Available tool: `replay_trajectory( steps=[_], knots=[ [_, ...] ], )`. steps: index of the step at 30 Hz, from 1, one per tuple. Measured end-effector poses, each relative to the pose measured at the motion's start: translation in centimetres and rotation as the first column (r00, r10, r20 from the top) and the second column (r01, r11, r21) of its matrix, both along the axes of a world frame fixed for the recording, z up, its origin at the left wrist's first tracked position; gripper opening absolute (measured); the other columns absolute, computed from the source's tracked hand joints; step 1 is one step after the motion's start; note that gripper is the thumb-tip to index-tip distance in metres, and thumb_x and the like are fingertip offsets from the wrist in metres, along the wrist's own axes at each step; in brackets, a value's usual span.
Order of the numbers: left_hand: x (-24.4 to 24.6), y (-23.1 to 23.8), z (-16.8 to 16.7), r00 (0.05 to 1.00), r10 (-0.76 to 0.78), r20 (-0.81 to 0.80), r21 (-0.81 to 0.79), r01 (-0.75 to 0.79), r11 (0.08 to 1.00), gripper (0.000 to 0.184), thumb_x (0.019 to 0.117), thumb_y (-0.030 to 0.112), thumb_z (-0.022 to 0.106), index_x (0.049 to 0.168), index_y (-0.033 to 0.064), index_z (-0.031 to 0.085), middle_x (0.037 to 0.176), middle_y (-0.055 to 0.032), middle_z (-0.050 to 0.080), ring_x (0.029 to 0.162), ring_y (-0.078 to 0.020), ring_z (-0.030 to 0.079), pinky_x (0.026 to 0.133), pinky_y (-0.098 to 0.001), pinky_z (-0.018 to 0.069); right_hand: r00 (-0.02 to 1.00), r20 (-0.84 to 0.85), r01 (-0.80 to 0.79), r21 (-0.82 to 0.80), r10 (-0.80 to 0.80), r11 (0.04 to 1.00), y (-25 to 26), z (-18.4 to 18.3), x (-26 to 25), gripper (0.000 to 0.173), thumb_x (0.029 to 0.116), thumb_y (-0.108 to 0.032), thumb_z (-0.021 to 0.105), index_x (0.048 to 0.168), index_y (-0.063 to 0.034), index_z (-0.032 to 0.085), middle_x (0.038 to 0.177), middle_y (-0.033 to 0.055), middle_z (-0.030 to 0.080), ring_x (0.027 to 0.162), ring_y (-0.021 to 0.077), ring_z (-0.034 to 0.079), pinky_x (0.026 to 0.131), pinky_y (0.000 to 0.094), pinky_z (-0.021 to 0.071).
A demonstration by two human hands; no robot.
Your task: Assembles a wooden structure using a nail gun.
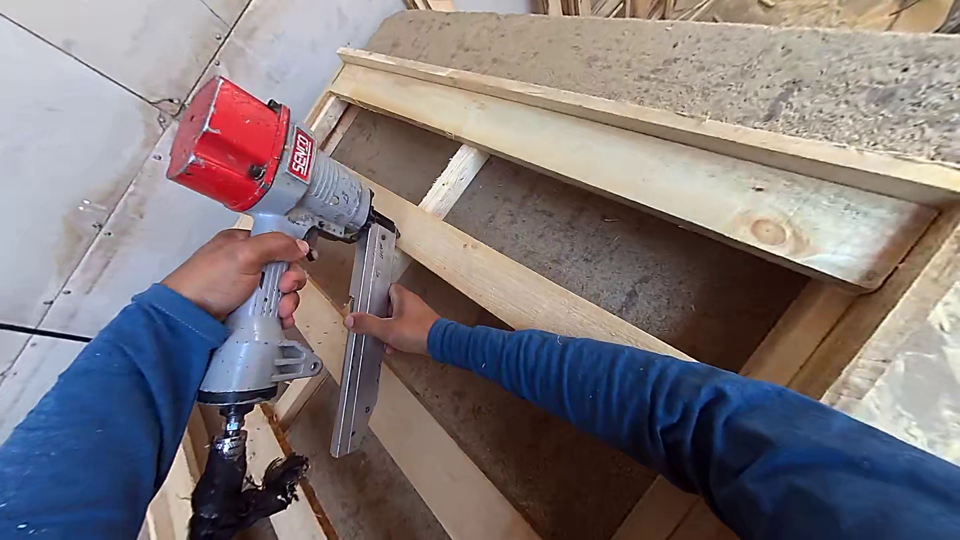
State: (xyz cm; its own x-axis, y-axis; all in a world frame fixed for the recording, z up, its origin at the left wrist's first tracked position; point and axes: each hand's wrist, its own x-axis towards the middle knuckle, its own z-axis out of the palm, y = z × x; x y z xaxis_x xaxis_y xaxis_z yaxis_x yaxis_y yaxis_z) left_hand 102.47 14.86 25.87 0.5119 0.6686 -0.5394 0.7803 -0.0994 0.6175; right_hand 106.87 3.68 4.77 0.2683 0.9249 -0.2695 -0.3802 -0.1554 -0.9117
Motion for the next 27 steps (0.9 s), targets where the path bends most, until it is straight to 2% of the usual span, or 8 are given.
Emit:
replay_trajectory(
  steps=[4, 7, 11, 14, 18, 22, 24, 27],
  knots=[
    [0.4, -0.2, 0.5, 0.999, -0.011, 0.034, 0.007, 0.011, 1.000, 0.023, 0.1065, 0.021, 0.044, 0.099, 0.0047, 0.058, 0.056, -0.0051, 0.051, 0.038, -0.0173, 0.054, 0.038, -0.0388, 0.0543, 1.000, -0.005, 0.026, 0.025, -0.026, 0.999, 0.2, 0.0, 0.2, 0.075, 0.0842, -0.055, 0.079, 0.127, -0.0012, 0.050, 0.092, 0.0151, 0.069, 0.069, 0.0220, 0.070, 0.065, 0.0406, 0.0614],
    [1.0, -0.3, 0.2, 0.998, 0.006, 0.061, 0.006, -0.006, 1.000, 0.028, 0.1075, 0.023, 0.043, 0.089, 0.0071, 0.056, 0.056, -0.0052, 0.052, 0.039, -0.0179, 0.053, 0.039, -0.0389, 0.0542, 0.998, 0.042, 0.053, 0.019, -0.053, 0.998, 0.0, 0.0, 1.1, 0.078, 0.0828, -0.058, 0.079, 0.129, -0.0017, 0.050, 0.098, 0.0163, 0.069, 0.075, 0.0249, 0.071, 0.070, 0.0453, 0.0612],
    [2.3, -0.4, 0.1, 1.000, 0.003, -0.004, -0.005, -0.003, 1.000, 0.029, 0.1076, 0.026, 0.041, 0.093, 0.0080, 0.057, 0.056, -0.0031, 0.048, 0.038, -0.0161, 0.051, 0.039, -0.0387, 0.0540, 0.996, 0.033, 0.082, -0.026, -0.081, 0.996, -0.2, 0.1, 1.4, 0.078, 0.0817, -0.058, 0.079, 0.130, -0.0025, 0.052, 0.101, 0.0173, 0.069, 0.081, 0.0273, 0.071, 0.074, 0.0488, 0.0606],
    [2.5, -1.1, 0.3, 1.000, 0.007, 0.001, 0.013, -0.007, 1.000, 0.027, 0.1072, 0.025, 0.045, 0.089, 0.0085, 0.056, 0.055, -0.0036, 0.049, 0.038, -0.0168, 0.051, 0.039, -0.0389, 0.0537, 0.993, 0.025, 0.119, -0.025, -0.118, 0.993, -0.2, 0.2, 1.0, 0.076, 0.0814, -0.058, 0.079, 0.127, -0.0026, 0.053, 0.099, 0.0170, 0.069, 0.080, 0.0269, 0.071, 0.072, 0.0484, 0.0604],
    [3.8, -1.4, -0.2, 0.999, -0.032, 0.035, 0.029, 0.031, 0.999, 0.028, 0.1080, 0.025, 0.044, 0.090, 0.0074, 0.056, 0.056, -0.0048, 0.050, 0.038, -0.0175, 0.052, 0.038, -0.0394, 0.0539, 0.980, 0.037, 0.198, -0.051, -0.196, 0.979, -0.2, 0.1, 1.9, 0.076, 0.0795, -0.058, 0.079, 0.128, -0.0043, 0.055, 0.106, 0.0169, 0.070, 0.098, 0.0294, 0.071, 0.086, 0.0541, 0.0576],
    [5.2, -0.8, 0.3, 0.999, -0.039, -0.030, -0.031, 0.038, 0.999, 0.031, 0.1078, 0.029, 0.040, 0.087, 0.0102, 0.055, 0.056, -0.0020, 0.047, 0.038, -0.0145, 0.049, 0.038, -0.0374, 0.0531, 0.977, 0.045, 0.210, -0.049, -0.208, 0.976, -0.2, 0.4, 2.5, 0.076, 0.0805, -0.060, 0.078, 0.127, -0.0047, 0.056, 0.106, 0.0169, 0.070, 0.099, 0.0296, 0.070, 0.086, 0.0545, 0.0574],
    [5.2, -0.8, 0.2, 0.998, -0.041, -0.050, -0.037, 0.039, 0.999, 0.028, 0.1074, 0.030, 0.041, 0.091, 0.0110, 0.054, 0.057, -0.0014, 0.046, 0.038, -0.0134, 0.049, 0.038, -0.0363, 0.0526, 0.976, 0.050, 0.214, -0.050, -0.212, 0.976, 0.0, 0.2, 2.3, 0.077, 0.0802, -0.060, 0.078, 0.129, -0.0046, 0.055, 0.107, 0.0174, 0.070, 0.099, 0.0298, 0.070, 0.086, 0.0545, 0.0575],
    [5.0, -1.4, 0.2, 0.997, -0.062, -0.050, -0.003, 0.062, 0.998, 0.031, 0.1074, 0.031, 0.042, 0.089, 0.0093, 0.055, 0.056, -0.0023, 0.046, 0.038, -0.0150, 0.049, 0.038, -0.0374, 0.0522, 0.974, 0.060, 0.224, -0.065, -0.220, 0.972, 0.5, 0.1, 1.8, 0.078, 0.0803, -0.060, 0.077, 0.129, -0.0048, 0.053, 0.104, 0.0177, 0.069, 0.093, 0.0300, 0.071, 0.080, 0.0533, 0.0585]
  ],
)
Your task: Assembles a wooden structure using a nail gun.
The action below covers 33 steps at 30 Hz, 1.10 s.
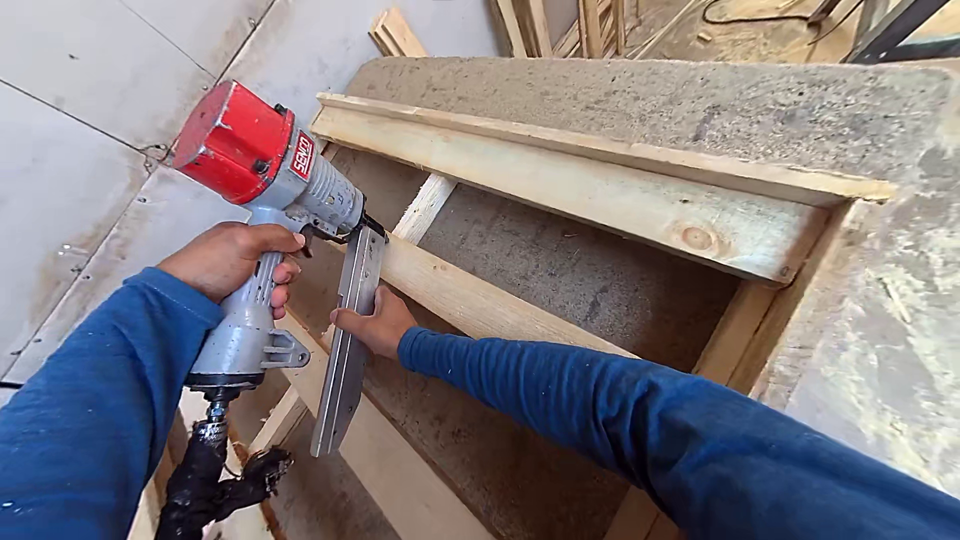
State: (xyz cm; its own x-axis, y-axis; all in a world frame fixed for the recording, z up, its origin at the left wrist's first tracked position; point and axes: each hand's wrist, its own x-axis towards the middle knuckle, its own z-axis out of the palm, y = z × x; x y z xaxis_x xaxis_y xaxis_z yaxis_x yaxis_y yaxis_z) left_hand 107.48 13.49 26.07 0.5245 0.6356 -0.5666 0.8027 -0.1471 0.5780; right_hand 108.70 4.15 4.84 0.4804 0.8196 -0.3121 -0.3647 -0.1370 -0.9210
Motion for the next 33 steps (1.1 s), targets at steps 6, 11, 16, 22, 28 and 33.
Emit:
replay_trajectory(
  steps=[6, 11, 16, 22, 28, 33],
  knots=[
    [0.4, -1.4, -0.5, 0.995, 0.071, 0.071, 0.038, -0.074, 0.997, 0.026, 0.1086, 0.027, 0.046, 0.096, 0.0054, 0.053, 0.056, -0.0073, 0.049, 0.039, -0.0209, 0.052, 0.040, -0.0409, 0.0536, 0.967, 0.054, -0.239, -0.156, 0.250, 0.958, -1.5, 2.0, 2.9, 0.063, 0.0896, -0.064, 0.065, 0.114, -0.0056, 0.062, 0.082, 0.0090, 0.066, 0.063, 0.0180, 0.064, 0.058, 0.0374, 0.0550],
    [1.0, -1.9, -0.6, 0.992, 0.090, 0.088, 0.035, -0.094, 0.995, 0.025, 0.1089, 0.023, 0.046, 0.098, 0.0029, 0.055, 0.058, -0.0099, 0.052, 0.041, -0.0234, 0.055, 0.041, -0.0429, 0.0550, 0.506, 0.751, -0.107, -0.432, 0.423, 0.895, -7.4, 8.5, 15.0, 0.067, 0.0858, -0.060, 0.074, 0.117, -0.0004, 0.069, 0.106, 0.0232, 0.071, 0.100, 0.0412, 0.069, 0.085, 0.0657, 0.0530],
    [3.1, -4.5, 0.5, 0.986, 0.129, 0.105, 0.061, -0.136, 0.989, 0.025, 0.1087, 0.026, 0.048, 0.102, 0.0027, 0.056, 0.062, -0.0105, 0.055, 0.043, -0.0231, 0.057, 0.042, -0.0428, 0.0569, 0.301, 0.877, 0.430, -0.475, 0.375, 0.767, -8.6, 1.4, 26.6, 0.164, 0.0408, -0.081, 0.085, 0.164, -0.0033, 0.010, 0.164, 0.0363, 0.014, 0.149, 0.0614, 0.013, 0.112, 0.0835, 0.0033],
    [9.6, -4.1, 0.7, 0.979, 0.013, 0.203, 0.056, -0.024, 0.998, 0.027, 0.1081, 0.026, 0.044, 0.093, 0.0064, 0.055, 0.062, -0.0074, 0.056, 0.043, -0.0217, 0.058, 0.042, -0.0416, 0.0570, 0.295, 0.879, 0.484, -0.475, 0.374, 0.735, -7.7, 0.9, 26.6, 0.147, 0.0450, -0.055, 0.087, 0.162, -0.0012, 0.016, 0.136, 0.0291, 0.052, 0.124, 0.0467, 0.051, 0.097, 0.0642, 0.0426],
    [14.1, -3.2, -1.1, 0.982, -0.039, 0.186, -0.007, 0.041, 0.999, 0.029, 0.1072, 0.024, 0.043, 0.086, 0.0071, 0.054, 0.059, -0.0066, 0.054, 0.040, -0.0200, 0.055, 0.041, -0.0412, 0.0563, 0.307, 0.871, 0.450, -0.489, 0.384, 0.747, -7.8, 1.1, 27.0, 0.147, 0.0472, -0.059, 0.086, 0.162, 0.0003, 0.016, 0.137, 0.0297, 0.050, 0.125, 0.0447, 0.051, 0.102, 0.0628, 0.0397],
    [14.1, -3.1, -1.0, 0.984, -0.037, 0.172, -0.042, 0.045, 0.998, 0.032, 0.1073, 0.026, 0.041, 0.083, 0.0096, 0.053, 0.058, -0.0049, 0.051, 0.041, -0.0190, 0.054, 0.042, -0.0412, 0.0562, 0.299, 0.879, 0.448, -0.473, 0.371, 0.759, -7.8, 0.9, 27.1, 0.147, 0.0464, -0.058, 0.087, 0.162, 0.0000, 0.016, 0.136, 0.0296, 0.050, 0.124, 0.0443, 0.051, 0.102, 0.0622, 0.0395]
  ],
)
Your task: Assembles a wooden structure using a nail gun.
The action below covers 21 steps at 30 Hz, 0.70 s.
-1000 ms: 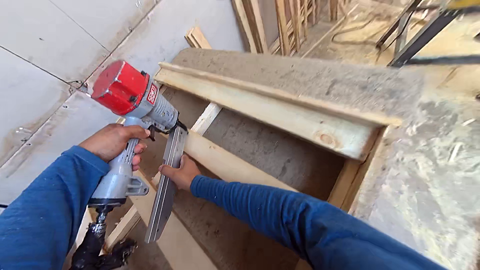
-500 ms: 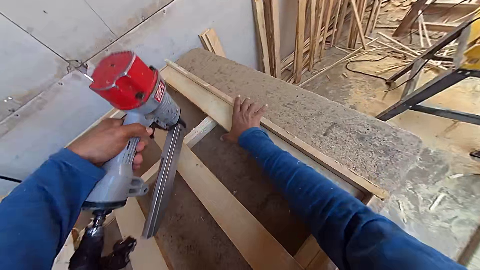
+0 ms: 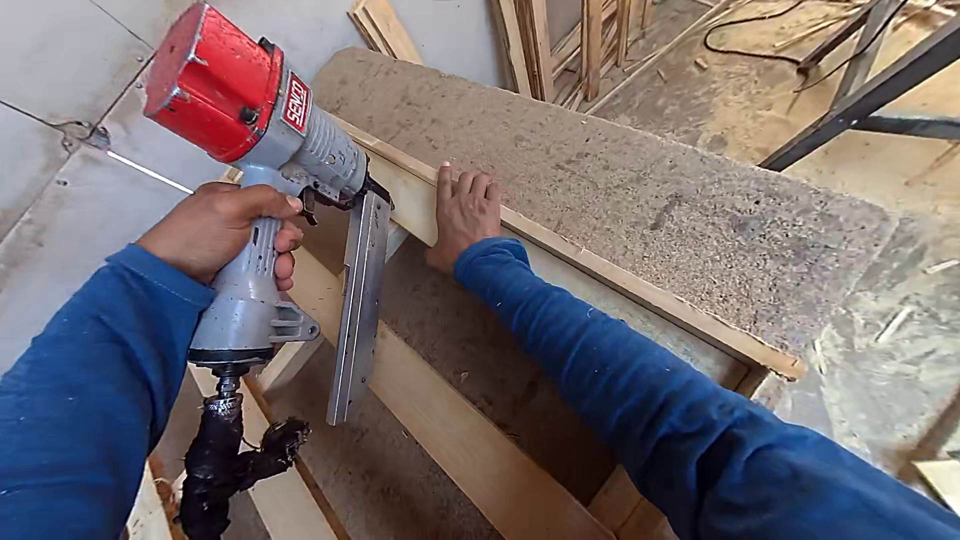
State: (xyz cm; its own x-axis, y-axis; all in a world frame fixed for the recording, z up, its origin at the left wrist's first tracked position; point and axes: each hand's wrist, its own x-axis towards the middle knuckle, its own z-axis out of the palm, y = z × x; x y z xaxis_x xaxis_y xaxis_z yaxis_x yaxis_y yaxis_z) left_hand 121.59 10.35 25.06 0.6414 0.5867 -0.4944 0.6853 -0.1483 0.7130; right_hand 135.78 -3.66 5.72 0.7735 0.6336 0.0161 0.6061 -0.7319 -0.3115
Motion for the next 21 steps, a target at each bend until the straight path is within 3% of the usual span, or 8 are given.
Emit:
replay_trajectory(
  steps=[13, 18, 21],
  knots=[
    [0.7, -0.8, 0.1, 0.996, 0.022, -0.084, -0.002, -0.022, 1.000, 0.031, 0.1072, 0.029, 0.039, 0.086, 0.0130, 0.054, 0.057, -0.0021, 0.047, 0.040, -0.0156, 0.049, 0.040, -0.0383, 0.0537, 1.000, 0.004, 0.005, 0.026, -0.005, 1.000, -0.1, -0.3, 0.0, 0.149, 0.0448, -0.055, 0.088, 0.162, 0.0003, 0.015, 0.136, 0.0259, 0.051, 0.122, 0.0408, 0.051, 0.100, 0.0571, 0.0402],
    [0.6, -1.3, 0.2, 0.996, 0.044, -0.074, 0.030, -0.042, 0.999, 0.023, 0.1058, 0.024, 0.043, 0.099, 0.0077, 0.057, 0.057, -0.0026, 0.049, 0.039, -0.0159, 0.052, 0.039, -0.0391, 0.0546, 1.000, 0.007, 0.000, 0.056, 0.000, 0.998, -0.1, -0.5, -0.2, 0.149, 0.0446, -0.053, 0.088, 0.162, 0.0014, 0.015, 0.137, 0.0283, 0.050, 0.124, 0.0428, 0.050, 0.101, 0.0601, 0.0387],
    [1.6, -1.7, 0.6, 0.999, 0.042, -0.023, 0.043, -0.041, 0.998, 0.027, 0.1071, 0.023, 0.043, 0.090, 0.0076, 0.055, 0.057, -0.0047, 0.051, 0.039, -0.0176, 0.053, 0.039, -0.0389, 0.0544, 1.000, 0.004, 0.002, 0.063, -0.003, 0.998, 0.0, -0.4, 0.2, 0.148, 0.0453, -0.052, 0.088, 0.161, 0.0025, 0.015, 0.138, 0.0293, 0.050, 0.124, 0.0436, 0.050, 0.101, 0.0614, 0.0382]
  ],
)
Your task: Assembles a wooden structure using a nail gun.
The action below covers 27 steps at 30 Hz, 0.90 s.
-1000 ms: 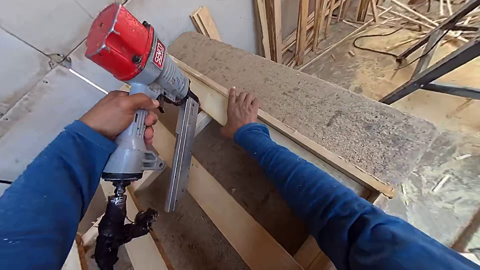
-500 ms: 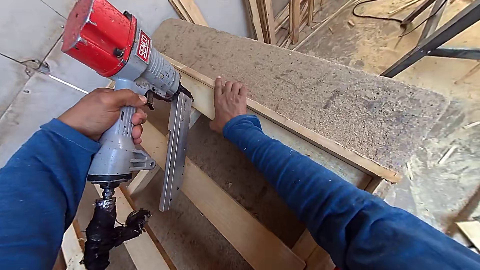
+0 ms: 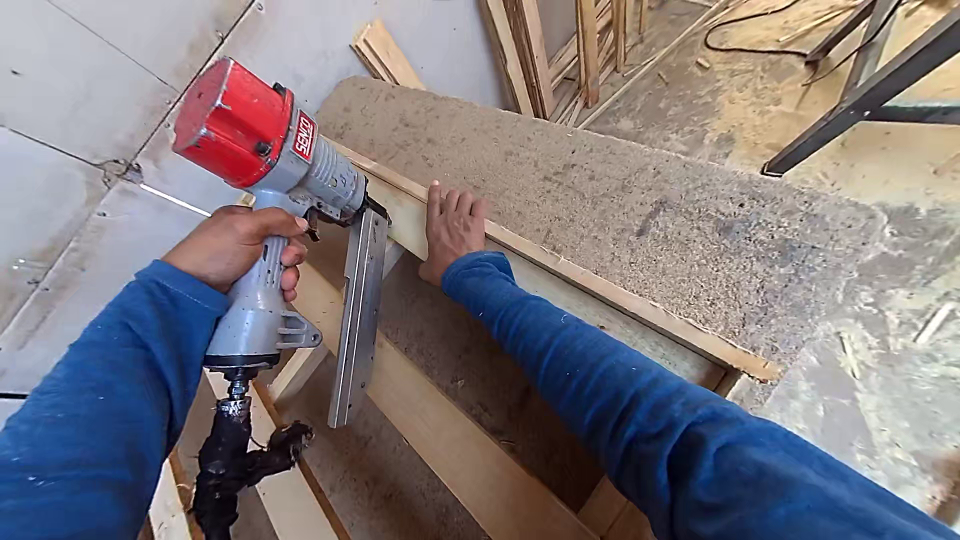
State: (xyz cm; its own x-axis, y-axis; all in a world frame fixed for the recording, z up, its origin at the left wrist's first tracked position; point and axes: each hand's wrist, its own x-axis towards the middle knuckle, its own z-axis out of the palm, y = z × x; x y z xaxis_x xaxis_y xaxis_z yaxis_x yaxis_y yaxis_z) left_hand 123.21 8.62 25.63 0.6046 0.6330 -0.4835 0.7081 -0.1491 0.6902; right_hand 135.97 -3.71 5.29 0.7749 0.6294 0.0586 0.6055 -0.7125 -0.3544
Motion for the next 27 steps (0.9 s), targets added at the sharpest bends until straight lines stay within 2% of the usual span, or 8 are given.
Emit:
replay_trajectory(
  steps=[7, 12, 14, 18, 24, 26, 27],
  knots=[
    [1.3, 0.4, -0.6, 0.999, 0.008, -0.048, -0.022, -0.009, 1.000, 0.029, 0.1069, 0.030, 0.041, 0.088, 0.0121, 0.053, 0.058, -0.0021, 0.049, 0.040, -0.0156, 0.051, 0.039, -0.0375, 0.0536, 1.000, 0.003, 0.001, -0.049, -0.001, 0.999, 0.0, 0.2, 0.0, 0.145, 0.0475, -0.054, 0.086, 0.161, 0.0024, 0.015, 0.134, 0.0261, 0.051, 0.120, 0.0395, 0.052, 0.098, 0.0569, 0.0404],
    [1.0, 0.2, -0.9, 0.998, -0.013, -0.054, 0.004, 0.013, 1.000, 0.023, 0.1047, 0.023, 0.042, 0.094, 0.0096, 0.058, 0.056, -0.0018, 0.049, 0.040, -0.0155, 0.052, 0.039, -0.0377, 0.0541, 1.000, -0.005, -0.012, -0.040, 0.012, 0.999, 0.0, -0.1, -0.3, 0.147, 0.0477, -0.053, 0.087, 0.161, 0.0030, 0.013, 0.135, 0.0270, 0.051, 0.121, 0.0403, 0.052, 0.099, 0.0566, 0.0406],
    [1.5, -0.3, -0.4, 0.999, -0.010, -0.034, 0.018, 0.010, 1.000, 0.024, 0.1057, 0.023, 0.044, 0.091, 0.0085, 0.056, 0.057, -0.0034, 0.050, 0.040, -0.0170, 0.053, 0.040, -0.0388, 0.0547, 1.000, -0.018, -0.012, -0.016, 0.012, 1.000, -0.1, 0.2, -0.3, 0.148, 0.0472, -0.051, 0.089, 0.162, 0.0030, 0.012, 0.137, 0.0276, 0.050, 0.123, 0.0412, 0.051, 0.102, 0.0574, 0.0391],
    [2.7, -0.2, -0.5, 1.000, -0.019, -0.003, 0.023, 0.019, 1.000, 0.027, 0.1067, 0.025, 0.042, 0.086, 0.0108, 0.053, 0.059, -0.0028, 0.050, 0.041, -0.0164, 0.052, 0.040, -0.0382, 0.0546, 0.999, -0.035, -0.013, -0.035, 0.012, 0.999, -0.1, 0.1, -0.1, 0.147, 0.0473, -0.050, 0.088, 0.161, 0.0028, 0.012, 0.136, 0.0277, 0.050, 0.123, 0.0412, 0.051, 0.102, 0.0573, 0.0391],
    [4.2, 0.4, -0.2, 0.996, -0.030, -0.087, -0.047, 0.026, 0.999, 0.031, 0.1067, 0.030, 0.038, 0.083, 0.0148, 0.052, 0.058, -0.0008, 0.049, 0.041, -0.0141, 0.051, 0.040, -0.0357, 0.0537, 1.000, -0.014, -0.018, -0.059, 0.018, 0.998, -0.2, 0.6, 0.0, 0.146, 0.0487, -0.051, 0.086, 0.161, 0.0039, 0.012, 0.134, 0.0258, 0.051, 0.119, 0.0388, 0.052, 0.099, 0.0562, 0.0380],
    [4.4, 0.3, -0.2, 0.996, -0.042, -0.084, -0.033, 0.039, 0.999, 0.030, 0.1061, 0.028, 0.039, 0.085, 0.0130, 0.054, 0.056, -0.0010, 0.048, 0.039, -0.0144, 0.050, 0.039, -0.0364, 0.0533, 1.000, -0.021, -0.011, -0.061, 0.010, 0.998, -0.2, 0.6, 0.1, 0.145, 0.0483, -0.050, 0.087, 0.161, 0.0031, 0.012, 0.135, 0.0260, 0.051, 0.120, 0.0387, 0.052, 0.101, 0.0567, 0.0373],
    [4.5, 0.1, -0.3, 0.995, -0.047, -0.088, -0.017, 0.046, 0.999, 0.027, 0.1055, 0.027, 0.040, 0.090, 0.0121, 0.056, 0.056, 0.0000, 0.047, 0.039, -0.0134, 0.050, 0.038, -0.0359, 0.0534, 1.000, -0.027, -0.015, -0.061, 0.013, 0.998, -0.2, 0.6, 0.2, 0.146, 0.0487, -0.049, 0.087, 0.162, 0.0030, 0.011, 0.135, 0.0263, 0.051, 0.121, 0.0389, 0.052, 0.101, 0.0566, 0.0373]
  ],
)
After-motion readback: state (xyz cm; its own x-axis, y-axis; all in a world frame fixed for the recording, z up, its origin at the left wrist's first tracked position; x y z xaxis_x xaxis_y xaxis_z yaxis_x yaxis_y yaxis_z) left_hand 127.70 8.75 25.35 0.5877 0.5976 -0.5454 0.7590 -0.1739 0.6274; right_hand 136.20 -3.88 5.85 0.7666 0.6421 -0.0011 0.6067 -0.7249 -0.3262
